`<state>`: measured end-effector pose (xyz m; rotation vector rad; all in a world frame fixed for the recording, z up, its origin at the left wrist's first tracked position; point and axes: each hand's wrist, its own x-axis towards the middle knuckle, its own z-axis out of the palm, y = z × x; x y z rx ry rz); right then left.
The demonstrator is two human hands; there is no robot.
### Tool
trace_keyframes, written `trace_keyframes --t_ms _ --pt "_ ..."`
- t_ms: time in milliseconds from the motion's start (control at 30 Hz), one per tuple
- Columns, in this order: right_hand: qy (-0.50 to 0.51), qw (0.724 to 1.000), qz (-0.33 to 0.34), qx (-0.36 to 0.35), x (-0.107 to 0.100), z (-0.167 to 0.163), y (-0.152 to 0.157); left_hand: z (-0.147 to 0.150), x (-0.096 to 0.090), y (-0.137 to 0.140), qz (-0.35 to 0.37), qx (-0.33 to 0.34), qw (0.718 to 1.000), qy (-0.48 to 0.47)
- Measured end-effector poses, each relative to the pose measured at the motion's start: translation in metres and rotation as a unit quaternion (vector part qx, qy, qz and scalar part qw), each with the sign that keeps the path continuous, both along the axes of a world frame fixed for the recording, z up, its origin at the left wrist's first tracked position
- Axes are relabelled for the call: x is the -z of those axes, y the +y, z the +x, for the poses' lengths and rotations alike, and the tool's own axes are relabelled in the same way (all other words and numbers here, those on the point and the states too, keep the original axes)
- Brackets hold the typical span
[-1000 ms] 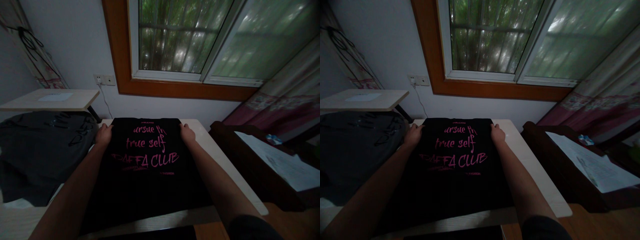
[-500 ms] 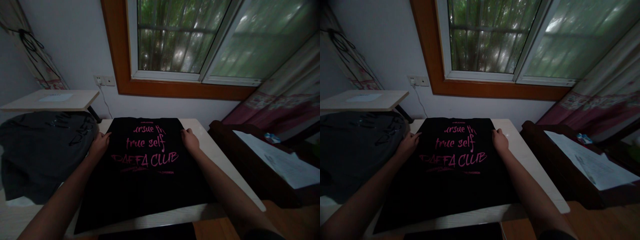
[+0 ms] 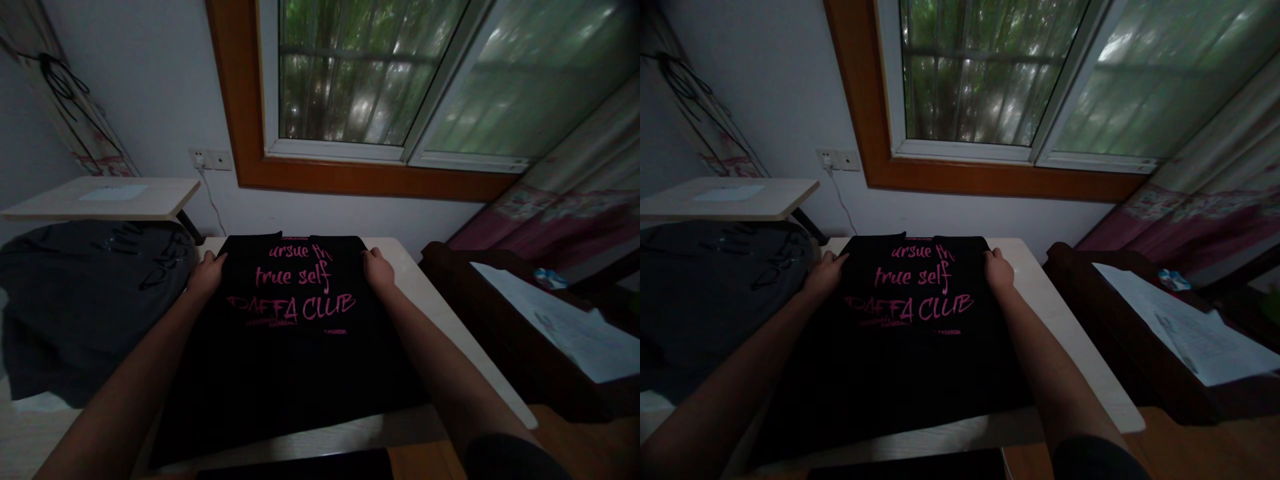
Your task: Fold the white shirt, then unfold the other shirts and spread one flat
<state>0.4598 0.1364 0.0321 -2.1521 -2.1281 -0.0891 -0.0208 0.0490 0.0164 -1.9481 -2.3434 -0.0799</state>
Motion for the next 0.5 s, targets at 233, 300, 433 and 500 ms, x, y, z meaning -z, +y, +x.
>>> trace_keyframes --t_ms 233,300,433,500 --pt "-0.001 1.000 -0.002 -0.004 -0.002 -0.002 0.010 0.001 -0.003 0.012 -0.002 -0.009 1.000 -0.003" --pt "0.005 1.000 -0.004 -0.003 -0.003 -0.002 0.010 0.001 -0.004 0.011 0.000 -0.012 1.000 -0.004" --pt "0.010 1.000 0.000 0.001 -0.003 -0.003 0.004 0.004 -0.005 0.005 0.007 -0.020 1.000 -0.005" --pt "0.004 1.000 0.012 0.003 -0.003 -0.003 0.000 0.006 -0.005 0.000 0.012 -0.025 1.000 -0.006"
